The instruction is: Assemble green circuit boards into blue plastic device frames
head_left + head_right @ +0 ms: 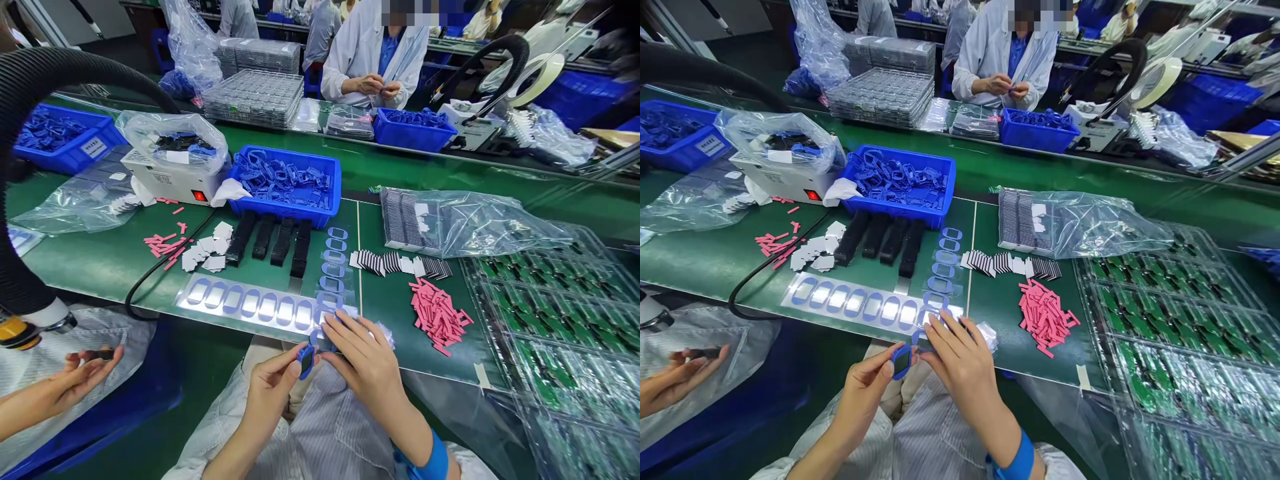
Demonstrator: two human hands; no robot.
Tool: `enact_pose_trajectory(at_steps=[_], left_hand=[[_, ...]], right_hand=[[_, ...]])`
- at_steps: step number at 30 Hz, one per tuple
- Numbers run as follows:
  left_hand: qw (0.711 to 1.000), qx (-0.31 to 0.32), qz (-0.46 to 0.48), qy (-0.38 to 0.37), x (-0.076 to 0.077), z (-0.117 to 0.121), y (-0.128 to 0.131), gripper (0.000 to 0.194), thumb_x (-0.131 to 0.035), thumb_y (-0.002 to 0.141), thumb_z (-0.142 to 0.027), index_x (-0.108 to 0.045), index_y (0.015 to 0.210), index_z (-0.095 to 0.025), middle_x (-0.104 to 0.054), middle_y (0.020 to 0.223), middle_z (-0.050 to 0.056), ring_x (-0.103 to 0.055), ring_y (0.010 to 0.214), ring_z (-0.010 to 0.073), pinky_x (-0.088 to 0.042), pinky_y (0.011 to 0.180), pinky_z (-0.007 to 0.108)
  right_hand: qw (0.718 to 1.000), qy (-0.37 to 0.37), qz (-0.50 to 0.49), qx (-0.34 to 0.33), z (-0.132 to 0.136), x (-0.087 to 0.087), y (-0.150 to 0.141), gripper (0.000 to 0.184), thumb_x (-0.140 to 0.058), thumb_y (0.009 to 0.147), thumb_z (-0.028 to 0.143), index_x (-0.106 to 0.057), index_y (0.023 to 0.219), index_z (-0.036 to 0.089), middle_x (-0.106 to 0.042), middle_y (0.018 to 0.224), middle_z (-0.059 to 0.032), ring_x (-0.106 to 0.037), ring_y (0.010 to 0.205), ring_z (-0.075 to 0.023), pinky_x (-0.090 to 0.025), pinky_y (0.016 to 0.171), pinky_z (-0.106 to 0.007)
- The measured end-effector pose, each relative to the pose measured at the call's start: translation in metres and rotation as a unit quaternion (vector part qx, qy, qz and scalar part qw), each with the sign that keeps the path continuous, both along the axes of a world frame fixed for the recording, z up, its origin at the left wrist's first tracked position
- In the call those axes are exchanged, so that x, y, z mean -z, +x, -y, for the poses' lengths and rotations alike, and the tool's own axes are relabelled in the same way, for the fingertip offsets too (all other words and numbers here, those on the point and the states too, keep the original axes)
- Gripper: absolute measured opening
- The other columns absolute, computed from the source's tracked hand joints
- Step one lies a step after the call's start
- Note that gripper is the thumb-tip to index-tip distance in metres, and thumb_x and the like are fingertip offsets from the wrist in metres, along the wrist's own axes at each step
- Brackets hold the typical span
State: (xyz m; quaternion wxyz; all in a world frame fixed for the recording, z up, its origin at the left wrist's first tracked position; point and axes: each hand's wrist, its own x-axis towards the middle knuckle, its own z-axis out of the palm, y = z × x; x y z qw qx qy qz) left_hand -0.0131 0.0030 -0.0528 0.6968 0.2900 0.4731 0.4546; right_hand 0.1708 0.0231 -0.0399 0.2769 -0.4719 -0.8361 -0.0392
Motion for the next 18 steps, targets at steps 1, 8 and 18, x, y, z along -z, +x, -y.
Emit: enact_pose_trajectory(at_steps=[1,8,18], left_hand=[[1.0,0.003,-0.003,0.005,0.001,0.002,-0.001,0.032,-0.076,0.071,-0.043,-0.077,0.097,-0.025,-0.077,0.102,0.01,-0.072,0.099,0.0298,-0.054,0.094,0.041],[1.0,-0.001,-0.022,0.015,0.012,0.007,0.001,0.033,-0.077,0.066,-0.048,-0.078,0.092,-0.027,-0.077,0.099,0.01,-0.073,0.094,0.0303,-0.056,0.09,0.041],[0.996,-0.005,-0.053,0.067,-0.001,0.006,0.006,0.027,-0.075,0.071,-0.043,-0.078,0.09,-0.026,-0.077,0.102,0.01,-0.072,0.098,0.0318,-0.054,0.094,0.045]], right_hand=[[1.0,0.002,0.003,0.002,0.001,0.0,-0.001,0.025,-0.05,0.095,0.025,-0.061,0.115,0.014,-0.071,0.115,-0.0075,-0.063,0.113,-0.0233,-0.045,0.093,-0.04],[0.999,0.023,0.025,0.026,0.007,0.002,-0.008,0.026,-0.055,0.093,0.019,-0.061,0.118,0.012,-0.071,0.114,-0.009,-0.064,0.112,-0.0234,-0.044,0.097,-0.039],[0.992,-0.064,-0.111,0.008,0.007,0.004,-0.006,0.034,-0.054,0.093,0.023,-0.059,0.126,0.019,-0.069,0.119,-0.0094,-0.064,0.113,-0.0235,-0.05,0.101,-0.041]])
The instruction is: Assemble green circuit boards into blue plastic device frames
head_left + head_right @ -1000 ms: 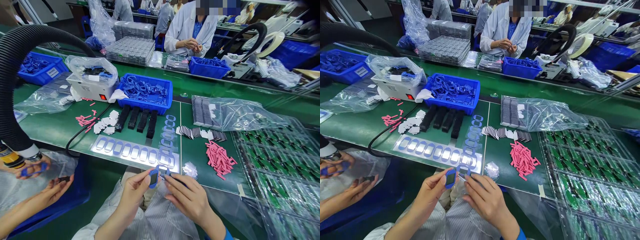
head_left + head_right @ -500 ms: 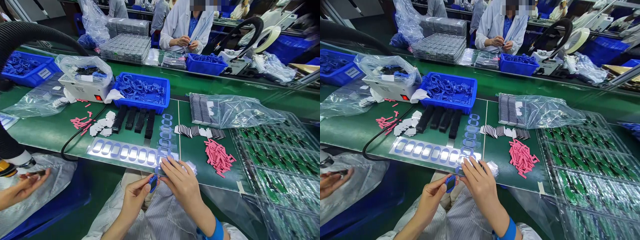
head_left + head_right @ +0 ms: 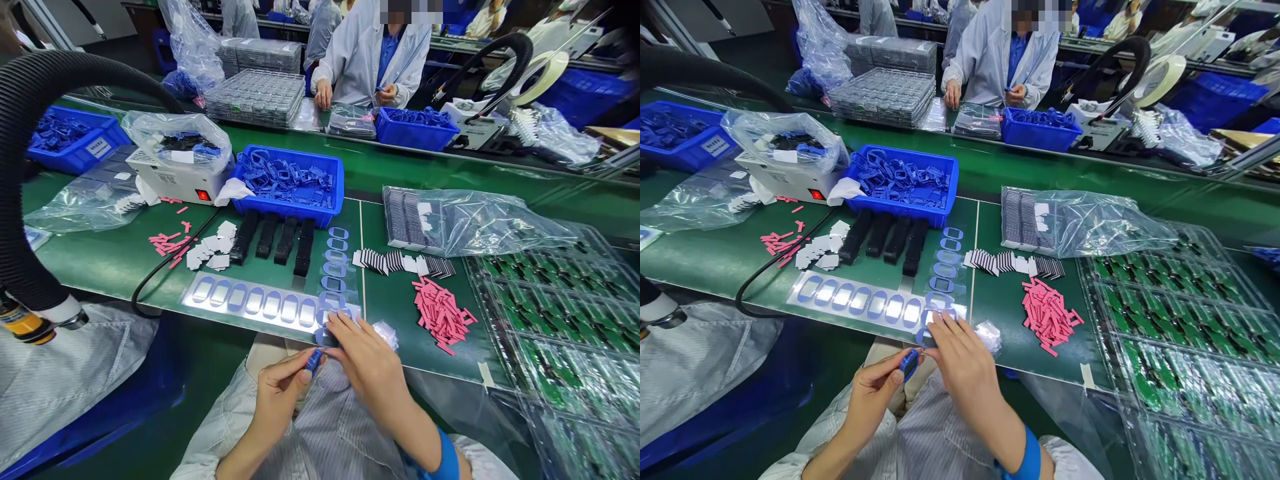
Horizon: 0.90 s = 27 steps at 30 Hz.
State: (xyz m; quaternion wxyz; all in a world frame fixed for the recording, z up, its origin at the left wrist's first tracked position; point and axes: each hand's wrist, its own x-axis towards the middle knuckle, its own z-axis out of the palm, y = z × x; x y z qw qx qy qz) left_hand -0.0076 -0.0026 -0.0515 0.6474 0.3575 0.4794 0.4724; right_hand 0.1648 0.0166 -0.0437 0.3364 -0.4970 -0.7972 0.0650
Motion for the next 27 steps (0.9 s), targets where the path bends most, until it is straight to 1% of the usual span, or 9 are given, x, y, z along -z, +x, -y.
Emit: enact_pose_trajectory(at_steps=[6,10,13,14,16,17,20,23,27], left_hand=[[0.999,0.009,0.002,0.043,-0.021,-0.018,0.013,0.021,-0.075,0.072,-0.038,-0.079,0.089,-0.026,-0.077,0.102,0.009,-0.071,0.101,0.0313,-0.052,0.096,0.046],[0.999,0.017,0.001,0.032,-0.031,-0.019,0.01,0.027,-0.073,0.074,-0.04,-0.078,0.094,-0.023,-0.077,0.1,0.01,-0.071,0.099,0.0321,-0.045,0.104,0.051],[0.998,0.056,0.016,0.009,-0.038,-0.004,-0.01,0.03,-0.072,0.074,-0.046,-0.079,0.093,-0.024,-0.08,0.091,0.008,-0.074,0.091,0.0296,-0.022,0.117,0.051],[0.997,0.064,0.034,-0.01,-0.04,0.004,-0.02,0.031,-0.072,0.073,-0.048,-0.079,0.092,-0.024,-0.08,0.089,0.008,-0.074,0.089,0.0294,-0.023,0.116,0.051],[0.993,0.039,0.092,-0.067,-0.04,0.022,-0.048,0.033,-0.074,0.069,-0.051,-0.08,0.088,-0.024,-0.081,0.084,0.009,-0.075,0.082,0.029,-0.045,0.102,0.05],[0.987,0.001,0.125,-0.099,-0.038,0.032,-0.065,0.032,-0.076,0.066,-0.05,-0.081,0.084,-0.024,-0.081,0.079,0.009,-0.075,0.077,0.028,-0.056,0.086,0.044],[0.951,-0.172,0.183,-0.179,-0.024,0.064,-0.127,0.024,-0.085,0.058,-0.039,-0.08,0.077,-0.024,-0.08,0.073,0.004,-0.074,0.068,0.0192,-0.058,0.069,0.028],[0.918,-0.271,0.222,-0.185,-0.004,0.095,-0.192,0.025,-0.085,0.059,-0.031,-0.079,0.084,-0.028,-0.081,0.079,0.001,-0.075,0.07,0.0175,-0.056,0.088,0.033],[0.891,-0.332,0.28,-0.133,0.017,0.123,-0.255,0.025,-0.065,0.082,-0.02,-0.076,0.097,-0.037,-0.08,0.095,-0.002,-0.075,0.083,0.0167,-0.052,0.097,0.03]], right_hand=[[0.993,-0.058,-0.103,0.03,-0.025,-0.017,0.035,0.03,-0.05,0.095,0.029,-0.058,0.122,0.021,-0.073,0.109,-0.0088,-0.072,0.096,-0.021,-0.061,0.078,-0.029],[0.958,-0.1,-0.26,0.061,-0.019,-0.026,0.044,0.031,-0.043,0.097,0.026,-0.054,0.126,0.021,-0.068,0.119,-0.0127,-0.065,0.109,-0.0234,-0.059,0.085,-0.032],[0.905,-0.149,-0.397,-0.029,-0.002,-0.029,0.029,0.03,-0.045,0.096,0.034,-0.058,0.122,0.026,-0.071,0.115,-0.0089,-0.067,0.106,-0.0236,-0.059,0.086,-0.031],[0.889,-0.17,-0.419,-0.077,0.005,-0.029,0.019,0.032,-0.044,0.096,0.037,-0.057,0.124,0.028,-0.072,0.112,-0.0085,-0.068,0.103,-0.0237,-0.059,0.085,-0.031],[0.834,-0.258,-0.454,-0.179,0.016,-0.024,-0.011,0.037,-0.042,0.095,0.043,-0.055,0.127,0.031,-0.074,0.108,-0.009,-0.07,0.099,-0.0249,-0.061,0.082,-0.034],[0.785,-0.332,-0.475,-0.22,0.02,-0.021,-0.032,0.04,-0.044,0.093,0.047,-0.055,0.128,0.032,-0.073,0.109,-0.0098,-0.07,0.099,-0.0263,-0.06,0.083,-0.037],[0.568,-0.537,-0.558,-0.28,0.021,-0.004,-0.111,0.049,-0.064,0.074,0.061,-0.068,0.11,0.029,-0.071,0.113,-0.0116,-0.066,0.107,-0.0311,-0.054,0.091,-0.044],[0.504,-0.591,-0.569,-0.268,0.003,0.02,-0.204,0.042,-0.054,0.087,0.055,-0.063,0.115,0.025,-0.068,0.12,-0.0119,-0.065,0.111,-0.0265,-0.049,0.096,-0.047],[0.442,-0.635,-0.581,-0.252,-0.034,0.051,-0.308,0.042,-0.053,0.089,0.052,-0.059,0.115,0.02,-0.061,0.129,-0.0126,-0.062,0.115,-0.0244,-0.047,0.094,-0.044]])
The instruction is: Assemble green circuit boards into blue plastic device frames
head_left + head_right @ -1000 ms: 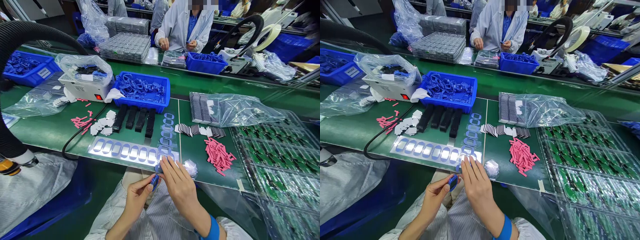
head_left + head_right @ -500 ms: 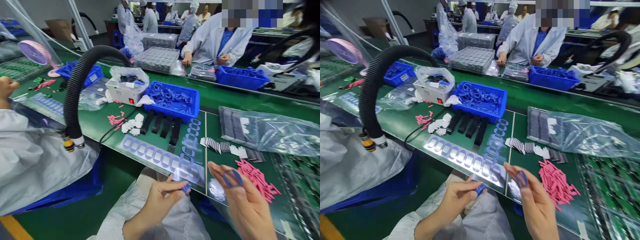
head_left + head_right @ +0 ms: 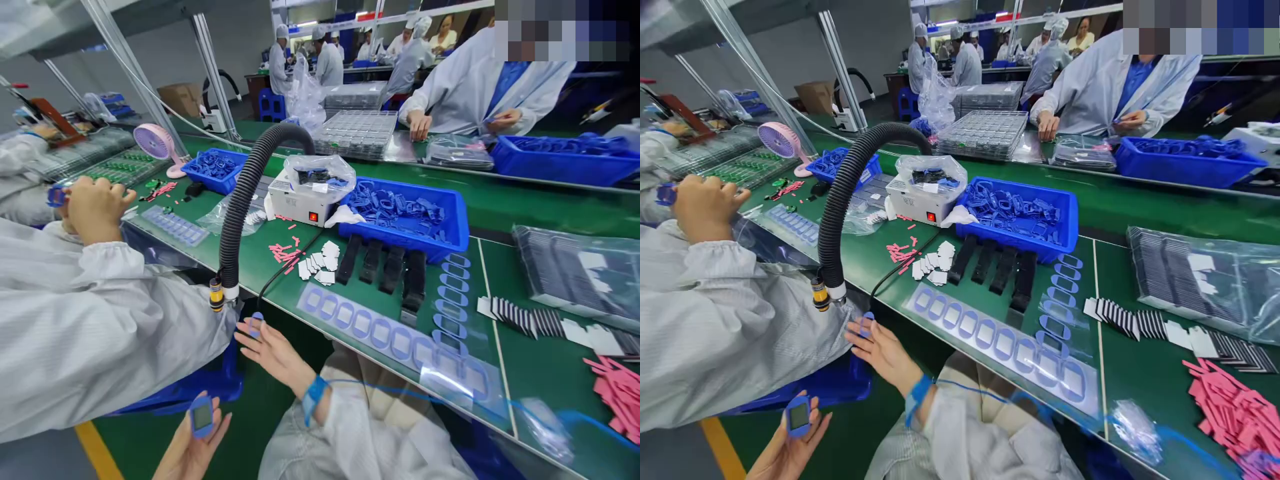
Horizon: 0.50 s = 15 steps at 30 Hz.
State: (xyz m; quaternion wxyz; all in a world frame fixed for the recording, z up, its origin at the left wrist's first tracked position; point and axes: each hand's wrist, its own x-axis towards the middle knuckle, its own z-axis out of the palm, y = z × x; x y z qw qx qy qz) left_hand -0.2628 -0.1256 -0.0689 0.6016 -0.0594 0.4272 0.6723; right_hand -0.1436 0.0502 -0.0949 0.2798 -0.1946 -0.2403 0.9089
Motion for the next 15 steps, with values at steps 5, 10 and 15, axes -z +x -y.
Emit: enact_pose_trajectory(at_steps=[5,10,15], left_hand=[[0.999,-0.02,-0.044,0.007,0.002,-0.012,-0.036,0.047,-0.042,0.09,-0.001,-0.077,0.095,-0.032,-0.081,0.093,0.001,-0.076,0.083,0.0148,-0.058,0.086,0.025],[0.997,-0.011,-0.072,-0.033,0.002,-0.08,-0.051,0.041,-0.039,0.093,-0.002,-0.066,0.118,-0.02,-0.081,0.084,0.006,-0.076,0.078,0.0159,-0.058,0.086,0.026],[0.997,0.029,-0.068,-0.036,0.019,-0.139,-0.035,0.038,-0.051,0.092,-0.009,-0.055,0.129,-0.013,-0.078,0.103,0.013,-0.073,0.094,0.0189,-0.05,0.099,0.031]], right_hand=[[0.997,-0.057,-0.041,-0.024,-0.009,0.015,-0.06,0.037,-0.054,0.092,0.041,-0.057,0.118,0.016,-0.06,0.122,-0.009,-0.061,0.106,-0.0222,-0.049,0.091,-0.046],[0.994,-0.093,-0.032,-0.043,0.01,0.039,-0.056,0.032,-0.056,0.091,0.036,-0.057,0.115,0.016,-0.061,0.118,-0.008,-0.062,0.102,-0.0209,-0.052,0.086,-0.043],[0.994,-0.108,0.024,-0.004,0.009,0.068,-0.036,0.032,-0.057,0.091,0.034,-0.056,0.117,0.016,-0.06,0.118,-0.0076,-0.062,0.099,-0.0202,-0.053,0.083,-0.041]])
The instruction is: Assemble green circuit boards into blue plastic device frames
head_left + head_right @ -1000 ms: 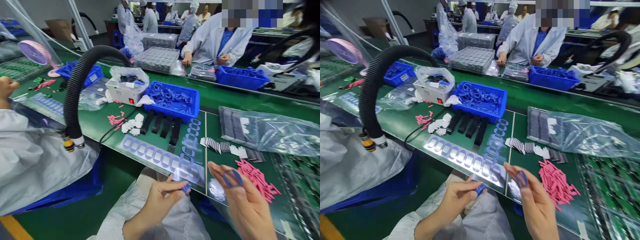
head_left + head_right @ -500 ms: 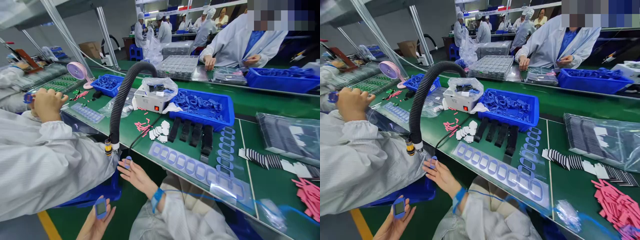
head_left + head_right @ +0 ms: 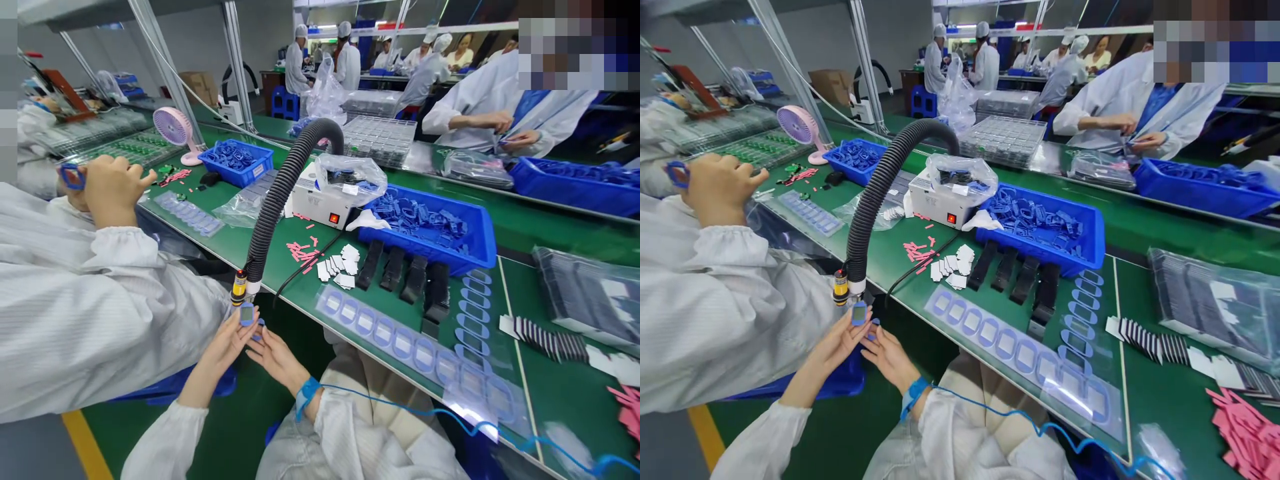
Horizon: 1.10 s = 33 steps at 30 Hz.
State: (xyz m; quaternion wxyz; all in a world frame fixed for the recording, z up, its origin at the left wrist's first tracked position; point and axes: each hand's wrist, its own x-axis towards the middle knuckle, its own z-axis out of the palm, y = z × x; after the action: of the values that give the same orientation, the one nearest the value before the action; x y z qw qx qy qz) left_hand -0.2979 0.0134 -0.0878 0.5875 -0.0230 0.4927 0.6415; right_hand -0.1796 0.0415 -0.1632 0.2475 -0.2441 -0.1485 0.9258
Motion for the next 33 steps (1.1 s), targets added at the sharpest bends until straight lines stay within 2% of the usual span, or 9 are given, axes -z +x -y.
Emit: enact_pose_trajectory(at_steps=[2,5,10,13,16,19,23,29,33], left_hand=[[1.0,0.019,0.003,-0.013,0.003,0.002,0.007,0.038,-0.054,0.09,-0.008,-0.056,0.128,-0.011,-0.078,0.1,0.015,-0.074,0.092,0.0208,-0.051,0.098,0.033],[0.999,0.027,0.001,-0.035,0.0,0.029,0.003,0.042,-0.051,0.09,-0.004,-0.054,0.131,-0.013,-0.08,0.09,0.012,-0.076,0.084,0.0213,-0.053,0.095,0.035],[0.999,-0.008,-0.016,-0.035,-0.025,0.066,-0.029,0.053,-0.042,0.092,-0.001,-0.042,0.142,-0.018,-0.081,0.085,0.008,-0.077,0.077,0.0203,-0.06,0.082,0.028],[0.999,-0.025,-0.035,-0.021,-0.035,0.054,-0.034,0.053,-0.044,0.092,-0.003,-0.041,0.143,-0.02,-0.081,0.089,0.006,-0.076,0.08,0.0183,-0.058,0.085,0.025],[0.999,-0.011,-0.045,-0.019,-0.032,0.027,-0.021,0.051,-0.047,0.092,-0.005,-0.042,0.141,-0.017,-0.08,0.094,0.007,-0.075,0.085,0.0173,-0.054,0.091,0.024],[0.998,0.014,-0.047,-0.029,-0.023,0.008,0.007,0.047,-0.046,0.092,-0.001,-0.046,0.137,-0.011,-0.081,0.089,0.008,-0.075,0.083,0.015,-0.053,0.092,0.023],[0.997,0.058,-0.025,-0.032,-0.029,0.009,0.058,0.034,-0.047,0.091,-0.001,-0.062,0.12,-0.012,-0.08,0.092,0.009,-0.076,0.083,0.0155,-0.054,0.093,0.027],[0.989,0.127,0.07,0.036,-0.087,0.029,0.156,0.02,-0.072,0.08,-0.02,-0.074,0.1,-0.02,-0.079,0.099,0.007,-0.075,0.087,0.0182,-0.059,0.08,0.025],[0.975,0.146,0.144,0.086,-0.127,0.032,0.214,0.021,-0.078,0.073,-0.027,-0.077,0.094,-0.023,-0.081,0.093,0.004,-0.075,0.082,0.0161,-0.06,0.074,0.021]], right_hand=[[1.0,0.004,0.009,0.015,-0.008,-0.001,0.002,0.032,-0.057,0.091,0.035,-0.056,0.118,0.016,-0.06,0.118,-0.0077,-0.062,0.099,-0.0202,-0.053,0.083,-0.041],[1.0,0.016,-0.011,0.009,-0.02,-0.017,-0.005,0.033,-0.056,0.091,0.036,-0.056,0.117,0.016,-0.06,0.118,-0.0079,-0.062,0.1,-0.0205,-0.053,0.085,-0.042],[0.996,0.033,-0.051,-0.057,-0.016,-0.043,-0.026,0.032,-0.055,0.092,0.038,-0.059,0.113,0.015,-0.063,0.115,-0.0078,-0.063,0.101,-0.0205,-0.051,0.087,-0.043],[0.996,0.035,-0.025,-0.078,0.0,-0.039,-0.017,0.031,-0.055,0.092,0.04,-0.061,0.109,0.014,-0.065,0.111,-0.007,-0.063,0.099,-0.0199,-0.05,0.088,-0.043],[0.998,0.026,0.019,-0.062,0.018,-0.03,0.014,0.034,-0.056,0.09,0.043,-0.063,0.106,0.014,-0.067,0.109,-0.0072,-0.064,0.1,-0.0202,-0.046,0.093,-0.044],[0.999,0.009,0.041,-0.033,0.032,-0.034,0.057,0.044,-0.066,0.08,0.053,-0.065,0.103,0.015,-0.07,0.109,-0.0096,-0.066,0.102,-0.0224,-0.042,0.095,-0.041],[0.999,-0.009,0.028,0.029,0.044,-0.071,0.117,0.053,-0.072,0.071,0.057,-0.066,0.105,0.018,-0.07,0.114,-0.0115,-0.068,0.101,-0.023,-0.045,0.088,-0.035],[0.989,0.011,-0.043,0.143,0.046,-0.143,0.199,0.036,-0.069,0.08,0.048,-0.069,0.104,0.021,-0.075,0.105,-0.0067,-0.072,0.09,-0.0161,-0.051,0.079,-0.026],[0.977,0.027,-0.103,0.184,0.043,-0.174,0.235,0.031,-0.065,0.083,0.047,-0.072,0.102,0.023,-0.077,0.099,-0.0036,-0.073,0.085,-0.0121,-0.054,0.076,-0.02]])
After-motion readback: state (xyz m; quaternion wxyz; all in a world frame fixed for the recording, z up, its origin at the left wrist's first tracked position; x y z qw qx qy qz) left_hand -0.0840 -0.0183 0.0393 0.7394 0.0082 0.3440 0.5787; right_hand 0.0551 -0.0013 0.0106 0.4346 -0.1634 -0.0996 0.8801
